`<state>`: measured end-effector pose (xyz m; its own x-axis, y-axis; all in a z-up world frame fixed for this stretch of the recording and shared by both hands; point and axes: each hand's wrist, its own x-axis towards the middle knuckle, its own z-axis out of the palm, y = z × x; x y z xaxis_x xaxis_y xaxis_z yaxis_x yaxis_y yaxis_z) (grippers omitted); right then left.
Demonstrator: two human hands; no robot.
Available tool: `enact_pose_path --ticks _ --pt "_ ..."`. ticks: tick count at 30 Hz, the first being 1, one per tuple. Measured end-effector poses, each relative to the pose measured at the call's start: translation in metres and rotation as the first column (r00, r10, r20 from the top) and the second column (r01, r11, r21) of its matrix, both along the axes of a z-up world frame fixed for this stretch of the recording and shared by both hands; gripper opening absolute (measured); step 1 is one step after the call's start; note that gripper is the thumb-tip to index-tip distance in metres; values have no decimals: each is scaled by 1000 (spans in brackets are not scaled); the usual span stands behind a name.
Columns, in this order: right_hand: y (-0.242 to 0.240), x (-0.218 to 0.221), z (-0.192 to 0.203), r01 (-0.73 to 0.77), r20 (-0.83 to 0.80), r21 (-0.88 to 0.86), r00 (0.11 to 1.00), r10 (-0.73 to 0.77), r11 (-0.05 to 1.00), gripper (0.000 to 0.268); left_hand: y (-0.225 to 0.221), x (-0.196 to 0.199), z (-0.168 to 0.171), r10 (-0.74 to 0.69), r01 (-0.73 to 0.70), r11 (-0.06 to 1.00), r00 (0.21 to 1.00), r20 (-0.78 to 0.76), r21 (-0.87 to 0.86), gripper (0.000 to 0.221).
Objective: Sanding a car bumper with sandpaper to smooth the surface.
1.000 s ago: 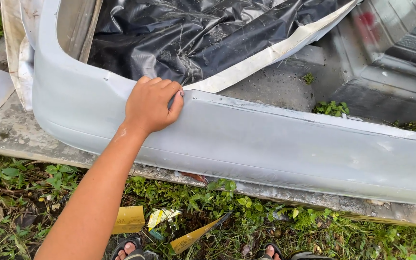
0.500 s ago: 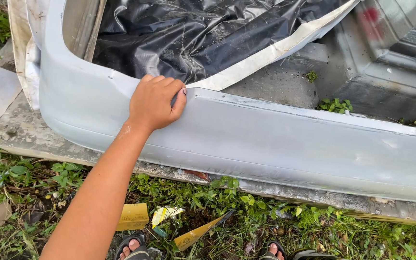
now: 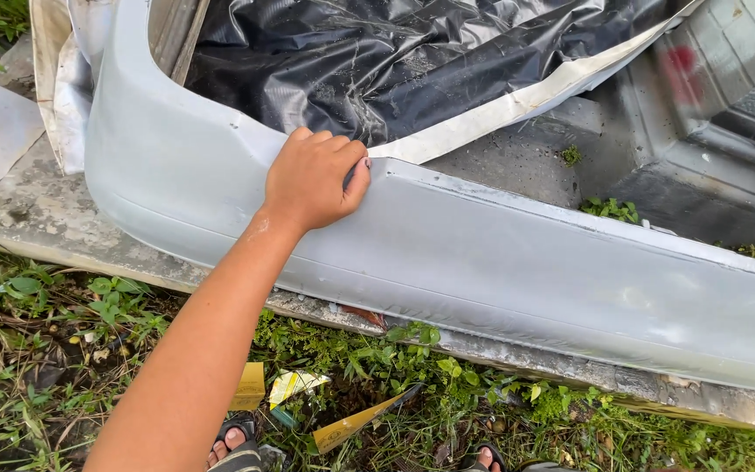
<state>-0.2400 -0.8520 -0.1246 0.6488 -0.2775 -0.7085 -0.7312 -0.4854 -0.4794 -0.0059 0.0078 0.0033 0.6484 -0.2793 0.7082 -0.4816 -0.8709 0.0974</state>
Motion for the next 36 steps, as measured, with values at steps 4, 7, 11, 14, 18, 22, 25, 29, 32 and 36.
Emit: enact_pose_path --ticks 4,7,11,14,18,22,25,29,32,36 --pt "215 80 91 51 37 7 998 -51 999 31 2 6 -7 -65 66 998 992 111 -7 27" --pt "337 152 176 -90 346 42 936 70 995 28 8 8 -8 -107 105 994 994 36 33 38" --pt "525 175 268 -255 535 -310 750 389 916 14 11 4 -5 -128 127 991 991 35 39 55" --pt "592 187 280 -347 596 -539 486 639 767 21 13 4 -3 -164 164 986 986 10 27 65" --pt "626 185 287 -369 647 -558 368 668 744 23 14 4 -4 -165 164 986 986 21 40 69" --pt "605 173 286 -276 748 -519 312 586 809 20 12 4 -2 -149 149 988 989 -13 31 70" --pt "557 175 259 -209 800 -417 379 466 885 24 11 8 -9 -153 152 988 986 65 23 55" --pt "486 189 196 -99 873 -293 378 308 951 22 7 4 -4 -149 148 989 988 29 26 45" --pt "462 194 169 -182 964 -220 107 242 958 17 -4 -6 2 -121 121 993 991 59 -11 39" --pt "466 195 170 -162 954 -256 116 276 953 20 -46 -22 11 -200 170 947 976 86 272 60"
